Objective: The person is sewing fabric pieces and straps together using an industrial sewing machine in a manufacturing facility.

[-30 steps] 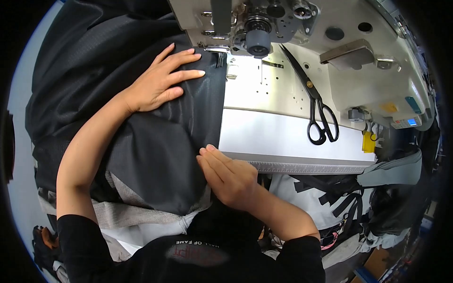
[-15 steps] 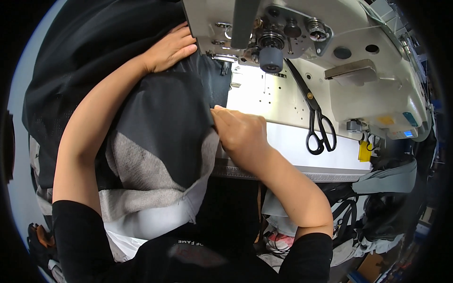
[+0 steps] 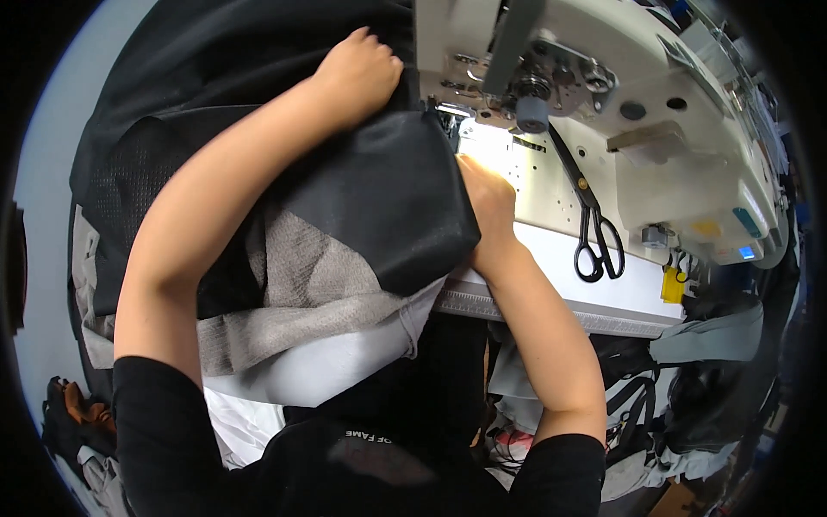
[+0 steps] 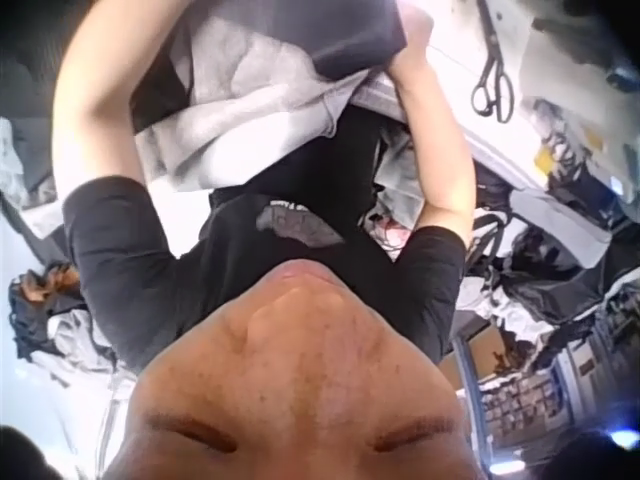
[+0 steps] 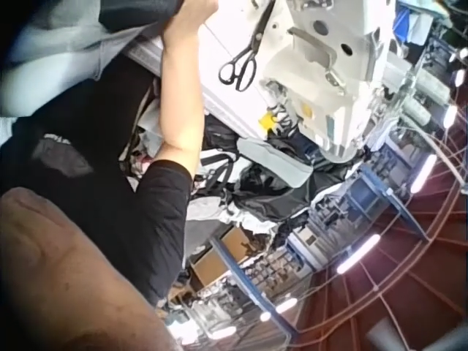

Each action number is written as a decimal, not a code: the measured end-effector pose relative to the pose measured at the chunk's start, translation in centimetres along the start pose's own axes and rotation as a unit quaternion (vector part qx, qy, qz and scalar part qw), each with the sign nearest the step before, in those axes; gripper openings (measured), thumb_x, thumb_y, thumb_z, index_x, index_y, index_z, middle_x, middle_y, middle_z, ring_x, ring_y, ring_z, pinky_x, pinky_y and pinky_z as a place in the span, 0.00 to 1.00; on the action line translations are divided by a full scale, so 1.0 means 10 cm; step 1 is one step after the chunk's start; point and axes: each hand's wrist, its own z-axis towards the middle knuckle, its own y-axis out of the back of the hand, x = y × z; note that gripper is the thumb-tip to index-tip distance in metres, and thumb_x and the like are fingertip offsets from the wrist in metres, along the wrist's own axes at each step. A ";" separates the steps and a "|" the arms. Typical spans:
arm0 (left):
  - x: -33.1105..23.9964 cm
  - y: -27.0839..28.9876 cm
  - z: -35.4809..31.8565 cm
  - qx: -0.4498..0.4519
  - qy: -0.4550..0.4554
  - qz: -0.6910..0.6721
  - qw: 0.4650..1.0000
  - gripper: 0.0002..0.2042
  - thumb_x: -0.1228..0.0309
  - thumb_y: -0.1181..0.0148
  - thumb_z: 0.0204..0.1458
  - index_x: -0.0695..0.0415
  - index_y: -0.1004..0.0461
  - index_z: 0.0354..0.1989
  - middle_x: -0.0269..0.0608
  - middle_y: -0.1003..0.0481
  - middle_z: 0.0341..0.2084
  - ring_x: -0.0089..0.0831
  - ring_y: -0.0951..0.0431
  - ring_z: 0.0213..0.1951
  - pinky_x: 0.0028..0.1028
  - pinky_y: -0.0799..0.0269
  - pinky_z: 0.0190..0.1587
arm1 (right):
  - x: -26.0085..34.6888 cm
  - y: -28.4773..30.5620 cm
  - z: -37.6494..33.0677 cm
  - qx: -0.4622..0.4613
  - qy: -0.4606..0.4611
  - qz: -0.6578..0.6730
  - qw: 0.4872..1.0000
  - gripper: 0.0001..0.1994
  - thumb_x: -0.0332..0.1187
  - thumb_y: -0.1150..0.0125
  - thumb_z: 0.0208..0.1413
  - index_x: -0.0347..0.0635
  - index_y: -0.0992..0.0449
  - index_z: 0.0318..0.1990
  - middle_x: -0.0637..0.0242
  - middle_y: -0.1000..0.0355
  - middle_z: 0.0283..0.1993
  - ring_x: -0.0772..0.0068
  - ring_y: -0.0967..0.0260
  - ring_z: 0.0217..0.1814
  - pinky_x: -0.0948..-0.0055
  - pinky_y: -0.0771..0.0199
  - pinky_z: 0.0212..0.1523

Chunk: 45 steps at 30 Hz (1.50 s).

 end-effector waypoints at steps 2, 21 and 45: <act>-0.27 0.14 -0.97 -0.259 0.036 -0.053 0.964 0.16 0.67 0.45 0.54 0.64 0.26 0.47 0.53 0.24 0.47 0.39 0.22 0.44 0.33 0.29 0.49 | 0.04 0.04 0.01 -0.046 0.073 -0.036 0.996 0.14 0.31 0.41 0.50 0.41 0.22 0.45 0.56 0.25 0.38 0.52 0.25 0.40 0.62 0.28 0.38; 0.48 -0.37 -1.67 0.104 0.178 -0.273 0.940 0.13 0.66 0.48 0.58 0.60 0.19 0.41 0.50 0.20 0.42 0.48 0.20 0.44 0.39 0.26 0.48 | 1.29 -0.57 -0.55 -0.043 0.105 -0.022 0.993 0.06 0.27 0.40 0.40 0.41 0.30 0.26 0.64 0.37 0.29 0.64 0.37 0.33 0.68 0.35 0.37; -0.38 -0.35 -1.51 -0.097 -0.262 -0.506 0.816 0.32 0.47 0.40 0.55 0.52 0.30 0.65 0.52 0.37 0.66 0.49 0.37 0.64 0.44 0.42 0.66 | 1.06 -0.06 -0.99 -0.120 0.096 0.059 0.986 0.07 0.23 0.34 0.41 0.38 0.28 0.28 0.64 0.31 0.32 0.65 0.28 0.34 0.74 0.29 0.31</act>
